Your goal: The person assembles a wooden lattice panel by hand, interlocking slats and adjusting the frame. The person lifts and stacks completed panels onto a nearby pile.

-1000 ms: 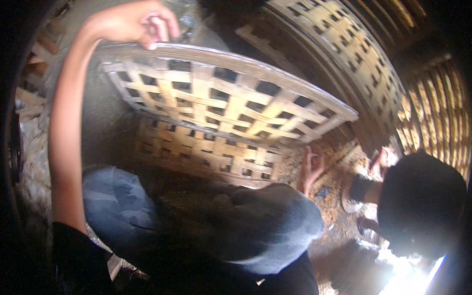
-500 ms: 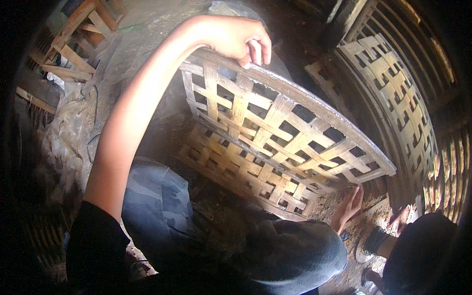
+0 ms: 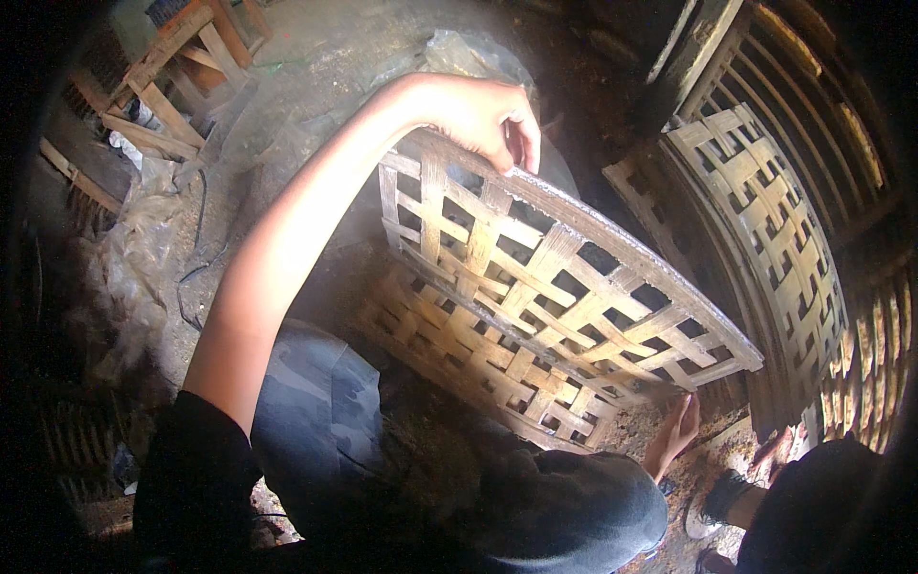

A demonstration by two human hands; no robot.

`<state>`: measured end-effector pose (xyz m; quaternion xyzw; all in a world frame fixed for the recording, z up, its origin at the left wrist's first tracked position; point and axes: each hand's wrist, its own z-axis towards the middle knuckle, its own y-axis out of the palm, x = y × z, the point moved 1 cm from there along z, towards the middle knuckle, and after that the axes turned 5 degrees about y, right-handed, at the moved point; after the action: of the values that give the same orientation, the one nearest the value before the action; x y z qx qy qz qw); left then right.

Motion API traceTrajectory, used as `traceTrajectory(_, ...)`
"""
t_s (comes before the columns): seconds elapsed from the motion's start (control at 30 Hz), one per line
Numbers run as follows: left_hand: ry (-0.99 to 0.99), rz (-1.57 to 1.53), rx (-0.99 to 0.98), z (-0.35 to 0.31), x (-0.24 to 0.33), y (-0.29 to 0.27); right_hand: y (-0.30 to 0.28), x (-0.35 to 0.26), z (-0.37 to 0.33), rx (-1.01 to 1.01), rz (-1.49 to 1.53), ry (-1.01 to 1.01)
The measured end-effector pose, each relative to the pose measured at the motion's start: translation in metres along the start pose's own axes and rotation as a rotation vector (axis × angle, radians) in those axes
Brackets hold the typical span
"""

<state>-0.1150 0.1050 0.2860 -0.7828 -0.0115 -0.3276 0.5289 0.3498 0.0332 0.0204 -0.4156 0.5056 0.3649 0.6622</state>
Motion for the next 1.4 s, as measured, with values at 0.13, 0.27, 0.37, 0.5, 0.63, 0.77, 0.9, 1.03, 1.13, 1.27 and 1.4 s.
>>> traceTrajectory(0.13,0.049,0.014,-0.039,0.002,-0.005,0.001,-0.003,0.001,-0.002,0.008,-0.004,0.004)
traceTrajectory(0.27,0.101,0.024,0.034,0.000,-0.008,0.004,-0.004,0.003,-0.007,-0.001,-0.018,0.005)
traceTrajectory(0.37,0.173,-0.009,0.094,0.000,-0.013,0.003,-0.009,0.003,-0.009,-0.014,-0.040,0.003)
traceTrajectory(0.5,0.106,0.027,0.104,-0.001,-0.010,0.002,-0.012,-0.002,-0.013,-0.064,-0.218,-0.035)
traceTrajectory(0.63,0.073,-0.026,-0.041,0.034,-0.032,0.028,-0.048,0.048,-0.004,-0.057,-0.512,-0.089)
traceTrajectory(0.77,0.017,-0.104,-0.138,0.047,-0.073,0.073,-0.032,0.061,-0.027,-0.072,-0.669,-0.045)
traceTrajectory(0.9,0.054,-0.069,0.006,0.052,-0.093,0.102,-0.025,0.072,-0.030,-0.090,-0.649,0.114)
traceTrajectory(1.03,0.041,-0.142,0.155,0.060,-0.110,0.118,-0.015,0.041,-0.036,-0.100,-0.563,0.107)
traceTrajectory(1.13,0.018,-0.183,0.195,0.061,-0.113,0.122,-0.006,0.047,-0.044,0.026,-0.566,0.093)
traceTrajectory(1.27,0.068,-0.129,0.244,0.068,-0.113,0.118,-0.006,0.080,-0.058,0.184,-0.543,0.048)
traceTrajectory(1.4,0.043,-0.010,0.179,0.054,-0.116,0.116,0.002,0.115,-0.071,0.305,-0.525,0.096)
